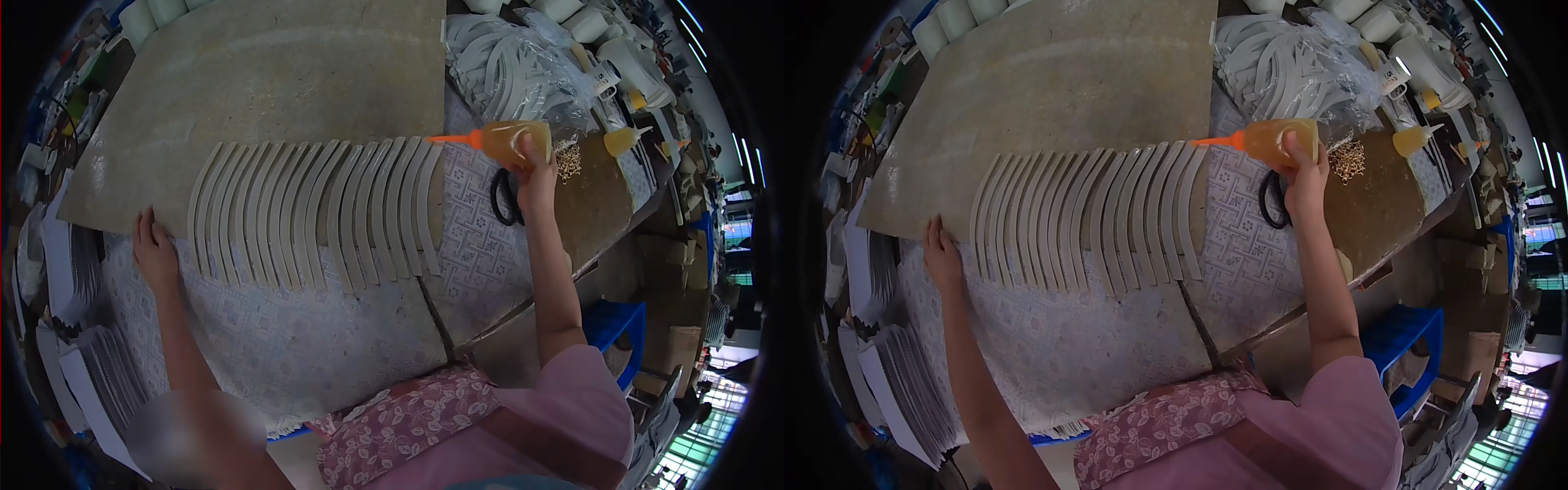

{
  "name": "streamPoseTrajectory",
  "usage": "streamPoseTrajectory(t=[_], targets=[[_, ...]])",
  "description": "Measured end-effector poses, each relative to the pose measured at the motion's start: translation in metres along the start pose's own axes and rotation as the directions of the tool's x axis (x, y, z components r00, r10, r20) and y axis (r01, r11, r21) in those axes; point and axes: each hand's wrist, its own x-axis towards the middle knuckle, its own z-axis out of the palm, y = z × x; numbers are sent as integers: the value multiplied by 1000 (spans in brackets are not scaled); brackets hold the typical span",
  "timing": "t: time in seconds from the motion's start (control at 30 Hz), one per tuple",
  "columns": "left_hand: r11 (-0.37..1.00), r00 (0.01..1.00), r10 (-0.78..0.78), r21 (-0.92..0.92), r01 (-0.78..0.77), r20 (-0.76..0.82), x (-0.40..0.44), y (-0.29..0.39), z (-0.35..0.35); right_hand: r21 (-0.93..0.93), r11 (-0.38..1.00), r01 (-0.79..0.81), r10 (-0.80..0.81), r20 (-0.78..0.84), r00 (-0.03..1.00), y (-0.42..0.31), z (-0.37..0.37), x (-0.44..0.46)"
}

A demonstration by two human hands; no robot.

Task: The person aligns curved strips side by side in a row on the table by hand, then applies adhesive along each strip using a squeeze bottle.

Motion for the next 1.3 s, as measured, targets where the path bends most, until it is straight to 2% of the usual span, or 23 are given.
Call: streamPoseTrajectory(t=[0.27, 0.47, 0.77, 1.17, 1.3], targets=[[1000, 1000, 20, 0, -20, -12, 1, -3, 2, -44, 973, -227, 231, 212, 950, 0, 2, -10], [1000, 1000, 19, -1, -19, -16, 0, -3, 2, -156, 936, -315, 349, 316, 882, 7, -5, -11], [1000, 1000, 13, -18, -14, -6, 1, 1, -1, -229, 887, -402, 461, 501, 732, -2, -7, -19], [1000, 1000, 16, -21, -16, -5, 1, 0, -1, -314, 873, -374, 487, 512, 707, -2, -11, -37], [1000, 1000, 21, -10, -22, -10, 1, 1, -1, -180, 818, -547, 554, 507, 660, 0, -28, -41]])
